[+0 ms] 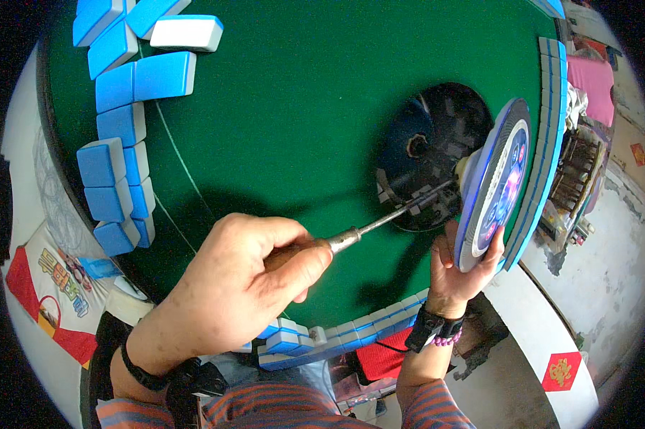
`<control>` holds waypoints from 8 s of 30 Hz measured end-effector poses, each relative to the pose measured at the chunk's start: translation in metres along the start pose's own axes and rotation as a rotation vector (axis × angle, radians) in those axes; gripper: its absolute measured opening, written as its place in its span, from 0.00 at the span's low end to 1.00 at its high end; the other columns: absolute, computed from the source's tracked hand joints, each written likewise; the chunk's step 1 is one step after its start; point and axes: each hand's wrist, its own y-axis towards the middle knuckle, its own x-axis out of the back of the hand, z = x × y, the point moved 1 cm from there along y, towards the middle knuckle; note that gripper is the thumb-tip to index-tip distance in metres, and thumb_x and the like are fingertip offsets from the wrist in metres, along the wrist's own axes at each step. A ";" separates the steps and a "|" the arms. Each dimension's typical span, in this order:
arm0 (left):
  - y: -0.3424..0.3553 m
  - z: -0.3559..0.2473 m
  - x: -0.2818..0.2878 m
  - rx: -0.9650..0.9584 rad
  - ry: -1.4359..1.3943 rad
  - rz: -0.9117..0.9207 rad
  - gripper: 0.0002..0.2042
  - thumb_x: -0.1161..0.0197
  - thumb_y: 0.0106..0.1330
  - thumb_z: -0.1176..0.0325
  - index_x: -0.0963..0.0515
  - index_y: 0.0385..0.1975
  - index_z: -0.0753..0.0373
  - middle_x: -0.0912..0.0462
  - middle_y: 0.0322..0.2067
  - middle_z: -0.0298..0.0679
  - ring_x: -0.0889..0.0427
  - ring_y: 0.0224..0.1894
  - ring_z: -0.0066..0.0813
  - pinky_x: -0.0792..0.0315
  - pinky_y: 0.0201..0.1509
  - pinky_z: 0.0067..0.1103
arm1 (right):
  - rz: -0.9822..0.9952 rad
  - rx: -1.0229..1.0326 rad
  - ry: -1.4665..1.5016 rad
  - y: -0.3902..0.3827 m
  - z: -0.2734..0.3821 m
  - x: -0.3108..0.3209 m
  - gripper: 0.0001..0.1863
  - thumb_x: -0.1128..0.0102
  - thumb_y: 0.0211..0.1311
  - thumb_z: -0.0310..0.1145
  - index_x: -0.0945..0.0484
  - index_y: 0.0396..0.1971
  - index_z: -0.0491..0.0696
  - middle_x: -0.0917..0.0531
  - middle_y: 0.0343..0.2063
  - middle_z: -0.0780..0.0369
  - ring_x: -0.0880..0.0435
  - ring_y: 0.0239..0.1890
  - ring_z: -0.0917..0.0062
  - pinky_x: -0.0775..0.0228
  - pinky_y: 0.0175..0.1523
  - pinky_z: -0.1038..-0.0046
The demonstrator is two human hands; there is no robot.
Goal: The person uses a screwdriver to tighten a screw on the center lift mechanism of an automatic mahjong table and then places a cover plate back onto the mechanism.
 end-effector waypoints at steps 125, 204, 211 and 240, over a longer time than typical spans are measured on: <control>-0.003 0.008 -0.026 -0.322 0.689 -0.257 0.17 0.26 0.52 0.65 0.30 0.28 0.62 0.21 0.23 0.40 0.18 0.23 0.38 0.26 0.23 0.30 | -0.106 -0.021 -0.002 0.001 0.002 -0.009 0.27 0.52 0.73 0.48 0.29 0.54 0.37 0.19 0.45 0.49 0.38 0.12 0.86 0.49 0.11 0.87; 0.006 0.008 -0.022 -0.289 0.570 -0.151 0.14 0.27 0.56 0.65 0.29 0.27 0.62 0.21 0.21 0.41 0.18 0.22 0.40 0.27 0.24 0.32 | -0.130 -0.022 0.002 0.001 0.001 -0.013 0.25 0.53 0.74 0.47 0.28 0.52 0.38 0.19 0.43 0.49 0.37 0.12 0.87 0.48 0.10 0.87; 0.004 0.005 -0.023 -0.227 0.502 -0.203 0.12 0.31 0.60 0.67 0.29 0.25 0.63 0.21 0.21 0.41 0.19 0.21 0.41 0.27 0.24 0.32 | 0.019 -0.017 0.046 0.000 0.002 -0.003 0.27 0.56 0.74 0.39 0.40 0.67 0.40 0.37 0.63 0.35 0.31 0.18 0.88 0.37 0.17 0.90; 0.015 0.002 -0.030 -0.208 0.587 -0.202 0.13 0.32 0.60 0.65 0.30 0.30 0.64 0.19 0.23 0.43 0.18 0.23 0.43 0.25 0.25 0.32 | 0.013 -0.008 0.028 -0.001 0.002 -0.001 0.29 0.57 0.75 0.37 0.44 0.69 0.40 0.40 0.65 0.35 0.33 0.18 0.89 0.38 0.17 0.91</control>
